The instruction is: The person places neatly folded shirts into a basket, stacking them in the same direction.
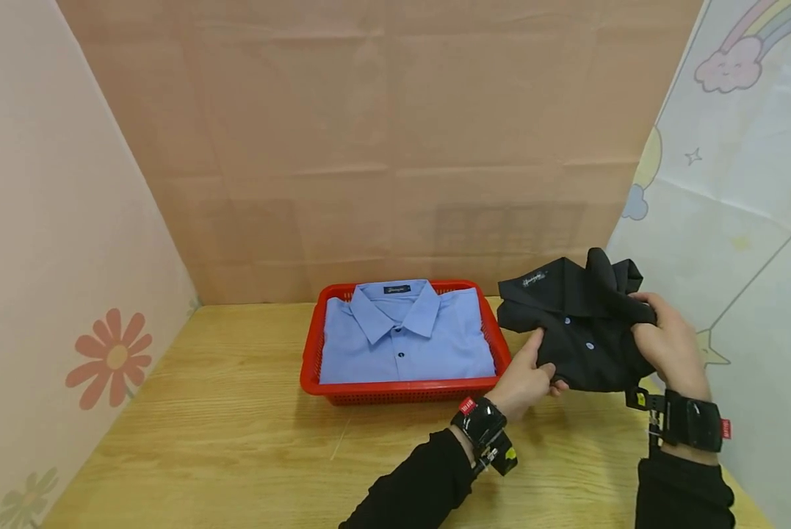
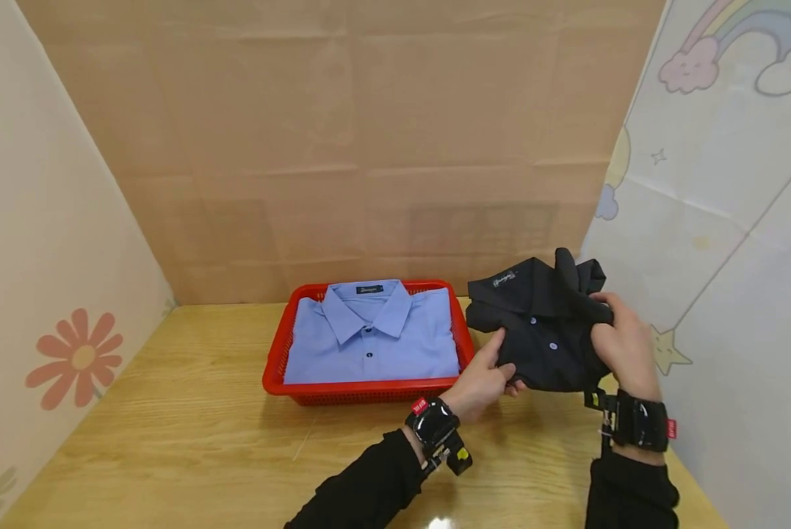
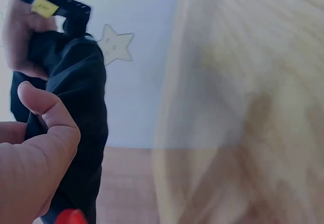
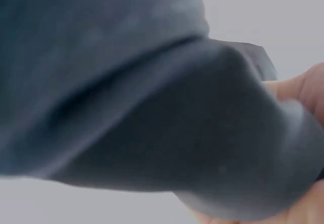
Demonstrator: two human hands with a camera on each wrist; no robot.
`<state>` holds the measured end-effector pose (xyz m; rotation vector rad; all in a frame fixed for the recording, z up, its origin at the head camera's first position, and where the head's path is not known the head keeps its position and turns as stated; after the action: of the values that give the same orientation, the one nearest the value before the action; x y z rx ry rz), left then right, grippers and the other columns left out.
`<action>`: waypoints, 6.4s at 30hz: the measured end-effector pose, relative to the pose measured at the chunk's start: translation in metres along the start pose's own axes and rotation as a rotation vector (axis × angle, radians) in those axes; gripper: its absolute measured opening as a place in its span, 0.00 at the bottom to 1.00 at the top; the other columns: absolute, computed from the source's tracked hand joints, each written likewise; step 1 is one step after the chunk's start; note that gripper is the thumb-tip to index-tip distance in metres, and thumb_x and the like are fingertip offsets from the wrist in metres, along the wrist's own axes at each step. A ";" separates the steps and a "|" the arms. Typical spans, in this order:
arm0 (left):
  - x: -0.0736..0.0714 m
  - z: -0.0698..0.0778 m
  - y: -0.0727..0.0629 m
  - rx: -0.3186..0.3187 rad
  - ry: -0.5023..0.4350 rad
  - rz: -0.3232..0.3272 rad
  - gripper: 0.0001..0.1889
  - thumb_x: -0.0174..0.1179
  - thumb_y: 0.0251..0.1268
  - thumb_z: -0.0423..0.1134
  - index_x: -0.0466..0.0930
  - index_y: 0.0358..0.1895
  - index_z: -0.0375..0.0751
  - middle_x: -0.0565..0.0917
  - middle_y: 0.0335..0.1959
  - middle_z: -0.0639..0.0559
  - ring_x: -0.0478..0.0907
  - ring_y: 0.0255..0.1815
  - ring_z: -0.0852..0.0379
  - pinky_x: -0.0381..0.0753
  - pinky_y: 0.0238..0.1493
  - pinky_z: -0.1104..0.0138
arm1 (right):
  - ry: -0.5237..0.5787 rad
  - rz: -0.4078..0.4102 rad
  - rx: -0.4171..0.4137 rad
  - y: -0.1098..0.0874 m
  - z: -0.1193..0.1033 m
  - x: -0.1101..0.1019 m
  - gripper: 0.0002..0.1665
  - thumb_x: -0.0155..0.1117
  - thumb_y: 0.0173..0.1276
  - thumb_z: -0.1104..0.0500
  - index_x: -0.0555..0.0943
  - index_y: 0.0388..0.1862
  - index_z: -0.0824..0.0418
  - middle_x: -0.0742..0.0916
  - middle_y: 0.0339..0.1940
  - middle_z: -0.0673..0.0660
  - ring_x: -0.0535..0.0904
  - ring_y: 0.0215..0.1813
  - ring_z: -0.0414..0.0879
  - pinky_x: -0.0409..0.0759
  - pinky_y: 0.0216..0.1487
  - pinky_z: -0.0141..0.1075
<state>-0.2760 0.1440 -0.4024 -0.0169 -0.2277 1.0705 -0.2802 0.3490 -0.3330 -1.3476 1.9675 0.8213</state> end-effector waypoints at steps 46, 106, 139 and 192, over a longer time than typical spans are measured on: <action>-0.091 0.047 -0.021 0.119 0.091 0.090 0.33 0.43 0.76 0.29 0.48 0.79 0.56 0.64 0.71 0.49 0.76 0.29 0.58 0.76 0.33 0.70 | 0.294 0.080 -0.211 -0.008 -0.058 0.045 0.30 0.45 0.69 0.71 0.65 0.71 0.64 0.71 0.66 0.78 0.68 0.61 0.76 0.67 0.55 0.68; -0.231 0.065 -0.096 0.126 0.296 0.243 0.32 0.42 0.75 0.29 0.48 0.79 0.51 0.71 0.50 0.40 0.73 0.28 0.55 0.76 0.34 0.67 | 0.564 -0.148 -0.384 -0.037 -0.146 0.153 0.26 0.53 0.74 0.68 0.68 0.69 0.56 0.72 0.71 0.64 0.67 0.72 0.63 0.67 0.67 0.61; -0.273 0.056 -0.101 0.053 0.398 0.272 0.32 0.44 0.75 0.29 0.50 0.79 0.51 0.69 0.60 0.40 0.75 0.29 0.53 0.77 0.37 0.65 | 0.418 -0.302 -0.316 -0.032 -0.156 0.195 0.30 0.54 0.75 0.62 0.60 0.74 0.56 0.65 0.76 0.64 0.58 0.77 0.62 0.56 0.72 0.63; -0.278 0.066 -0.105 0.291 1.340 0.458 0.15 0.64 0.67 0.41 0.85 0.55 0.43 0.75 0.65 0.37 0.71 0.63 0.36 0.70 0.64 0.46 | -0.224 -0.125 -0.631 -0.029 -0.140 0.180 0.28 0.59 0.73 0.56 0.72 0.67 0.70 0.64 0.76 0.67 0.51 0.78 0.68 0.55 0.69 0.69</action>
<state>-0.3252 -0.1551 -0.3739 -0.5263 1.1863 1.3212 -0.3250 0.1307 -0.3885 -1.6104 1.4847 1.5394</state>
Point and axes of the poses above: each hand's wrist, its own y-axis towards the middle knuckle, its own x-axis out of the palm, z = x × y, the point moved 6 cm from there along y, towards the middle knuckle
